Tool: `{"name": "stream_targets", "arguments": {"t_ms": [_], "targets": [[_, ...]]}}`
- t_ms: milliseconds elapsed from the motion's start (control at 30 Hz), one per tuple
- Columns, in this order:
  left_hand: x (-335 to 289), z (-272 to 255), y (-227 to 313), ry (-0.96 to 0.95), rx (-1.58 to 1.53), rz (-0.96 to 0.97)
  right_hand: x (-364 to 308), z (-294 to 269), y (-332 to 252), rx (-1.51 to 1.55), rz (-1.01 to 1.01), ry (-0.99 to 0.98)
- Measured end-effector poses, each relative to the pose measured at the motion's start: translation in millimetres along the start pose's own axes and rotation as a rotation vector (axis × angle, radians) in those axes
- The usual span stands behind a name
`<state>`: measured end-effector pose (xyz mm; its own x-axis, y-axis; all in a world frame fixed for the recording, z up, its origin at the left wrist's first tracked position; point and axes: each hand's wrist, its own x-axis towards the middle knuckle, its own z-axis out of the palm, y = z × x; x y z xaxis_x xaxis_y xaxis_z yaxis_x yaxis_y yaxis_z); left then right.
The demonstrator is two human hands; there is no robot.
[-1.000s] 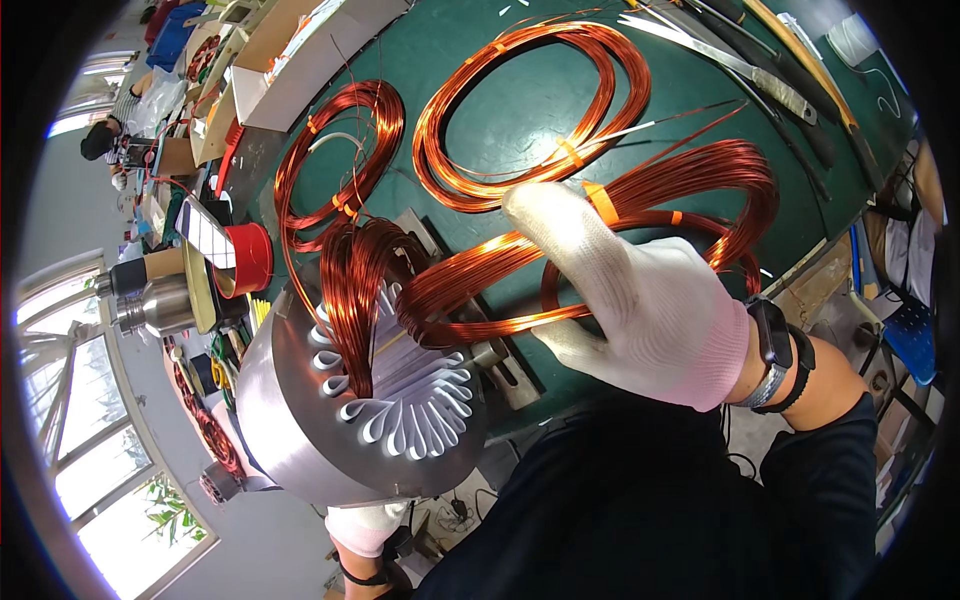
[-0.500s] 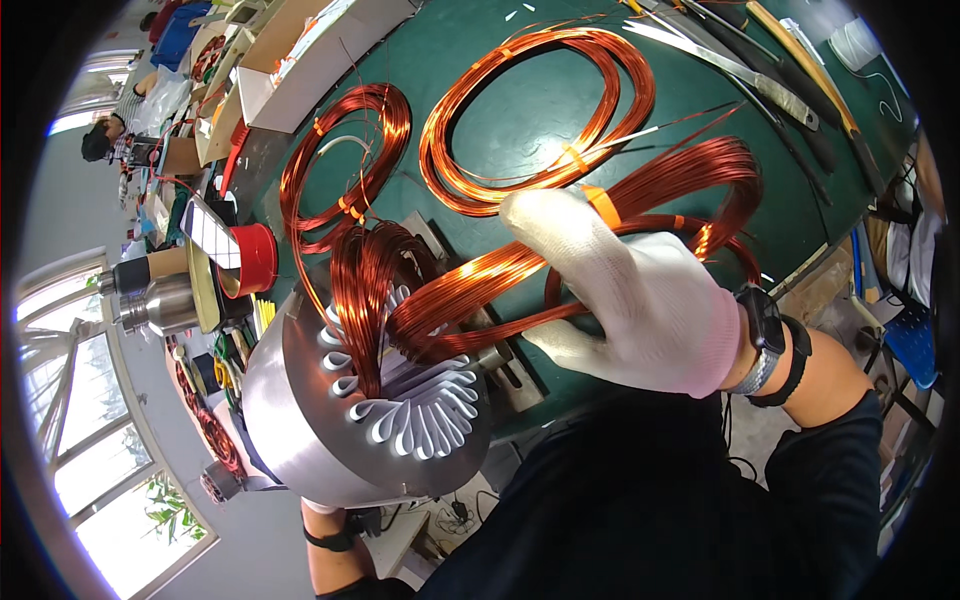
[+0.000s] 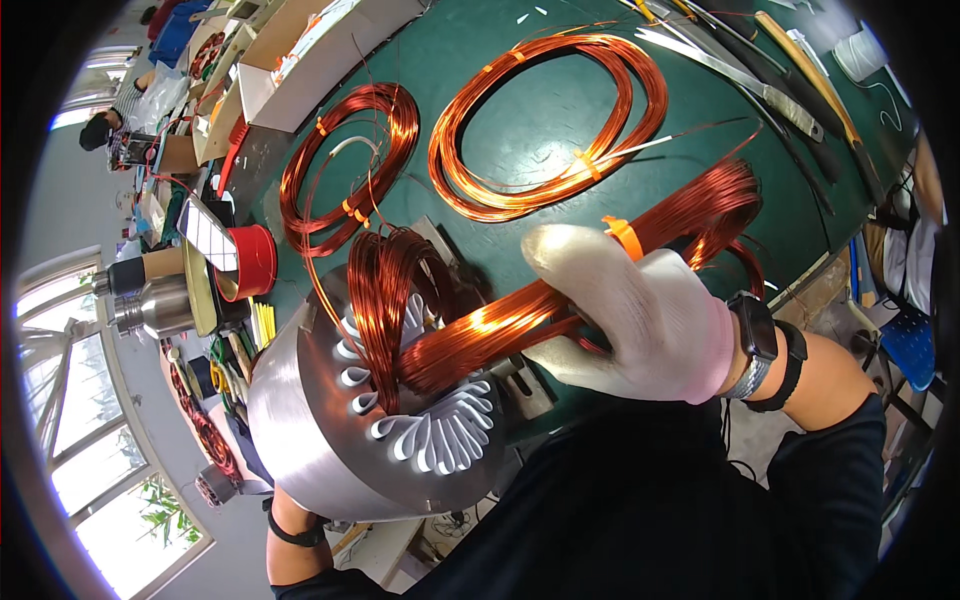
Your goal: Inserting and seating copper wire coils into a motor stator housing and securing them with ties.
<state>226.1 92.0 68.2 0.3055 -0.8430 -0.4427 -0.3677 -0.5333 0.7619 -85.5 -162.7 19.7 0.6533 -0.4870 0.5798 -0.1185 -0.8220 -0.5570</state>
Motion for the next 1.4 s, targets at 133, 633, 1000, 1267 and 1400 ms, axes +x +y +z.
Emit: {"name": "stream_targets", "arguments": {"t_ms": [133, 633, 1000, 1267, 1400], "targets": [[32.8, 11.4, 1.3, 0.004, -0.118, -0.035, 5.6, 2.3, -5.0, 0.14, 0.045, -0.085], [-33.0, -4.0, -39.8, -0.024, -0.526, -0.126, 7.5, 5.7, -10.9, 0.167, 0.13, -0.328], [43.2, 26.1, 19.1, -0.088, -0.849, -0.113, 19.8, 19.7, -19.9, 0.159, 0.005, -0.251], [16.2, 41.4, 6.9, 0.277, -0.313, 0.2, 13.5, 9.4, -15.3, -0.057, -0.284, -0.485], [6.2, 55.8, -5.7, 0.469, 0.001, 0.365, 13.5, 16.7, -20.1, -0.221, -0.483, -0.237]]}}
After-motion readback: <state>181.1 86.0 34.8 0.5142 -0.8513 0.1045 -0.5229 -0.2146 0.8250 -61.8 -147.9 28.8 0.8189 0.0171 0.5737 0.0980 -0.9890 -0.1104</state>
